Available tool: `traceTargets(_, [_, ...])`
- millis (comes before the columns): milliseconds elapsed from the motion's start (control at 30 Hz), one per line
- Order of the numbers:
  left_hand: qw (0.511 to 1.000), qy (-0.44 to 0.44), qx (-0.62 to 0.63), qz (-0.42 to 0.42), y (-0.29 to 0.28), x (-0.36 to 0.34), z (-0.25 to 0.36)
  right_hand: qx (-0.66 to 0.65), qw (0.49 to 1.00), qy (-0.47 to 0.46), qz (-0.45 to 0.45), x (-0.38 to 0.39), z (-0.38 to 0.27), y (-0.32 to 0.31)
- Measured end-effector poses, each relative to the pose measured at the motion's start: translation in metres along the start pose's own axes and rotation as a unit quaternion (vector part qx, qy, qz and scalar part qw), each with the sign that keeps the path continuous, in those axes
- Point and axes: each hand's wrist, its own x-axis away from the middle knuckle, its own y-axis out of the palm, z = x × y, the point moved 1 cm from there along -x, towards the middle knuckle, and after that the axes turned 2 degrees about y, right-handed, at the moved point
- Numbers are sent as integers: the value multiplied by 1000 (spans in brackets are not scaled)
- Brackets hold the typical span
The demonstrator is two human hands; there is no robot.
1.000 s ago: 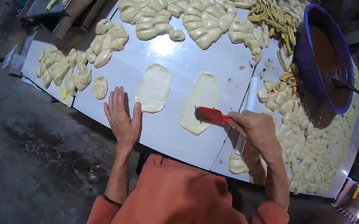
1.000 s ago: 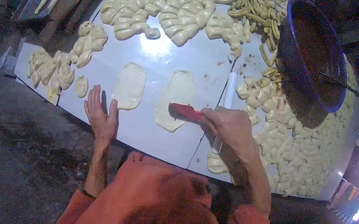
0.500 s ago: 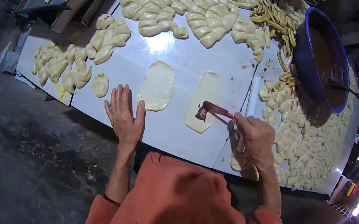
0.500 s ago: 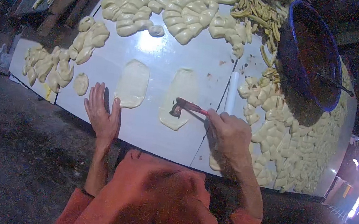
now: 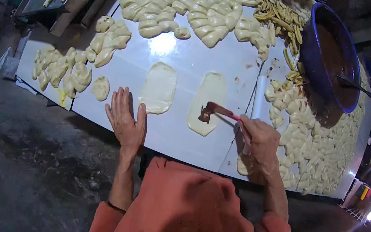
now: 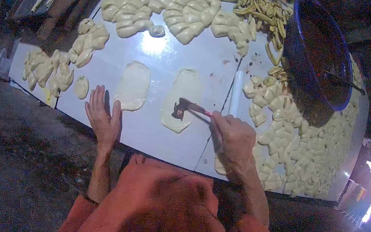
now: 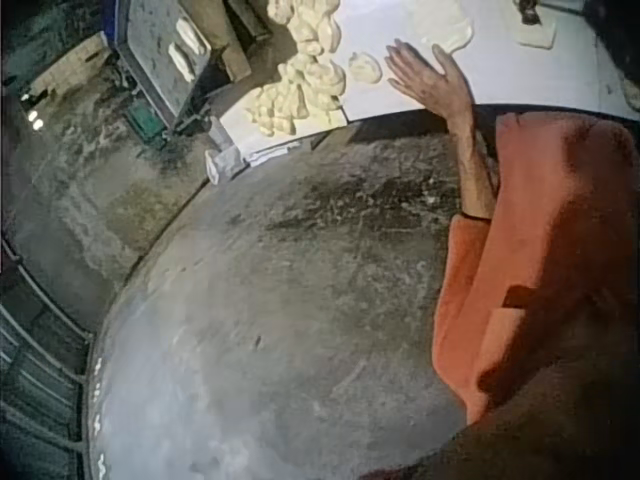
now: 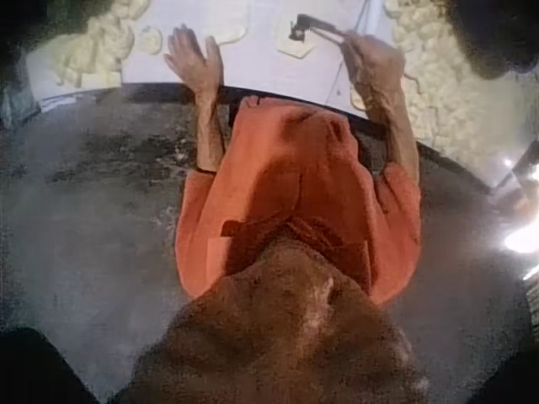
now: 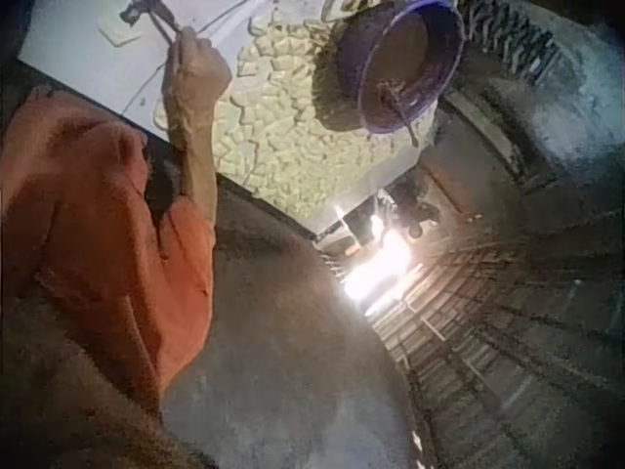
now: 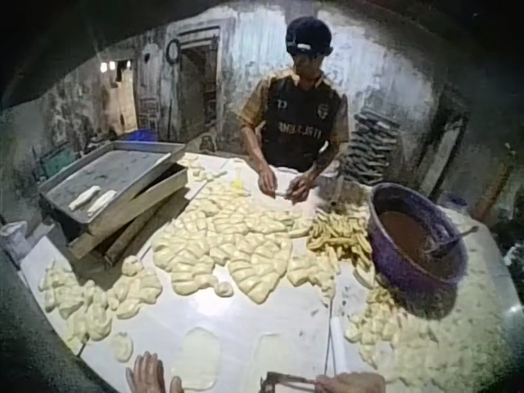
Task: The person spreads a dark filling onto flattened dough pieces using a red spatula, places a small yellow object on each, and rolls the dough by hand into cylinders before placing them onto a metal tray.
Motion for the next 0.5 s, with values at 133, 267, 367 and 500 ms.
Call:
traceTargets(133, [1000, -7, 1, -1, 1, 0, -2, -7, 999, -16, -28, 2, -1, 3])
traceTargets(267, [1000, 4, 3, 7, 1, 0, -4, -58, 997, 30, -41, 6, 4, 3])
traceTargets(367, [1000, 6, 5, -1, 2, -4, -4, -68, 989, 84, -105, 7, 12, -3])
traceTargets(500, [1000, 2, -6, -13, 0, -3, 0, -339, 887, 284, -132, -2, 37, -17])
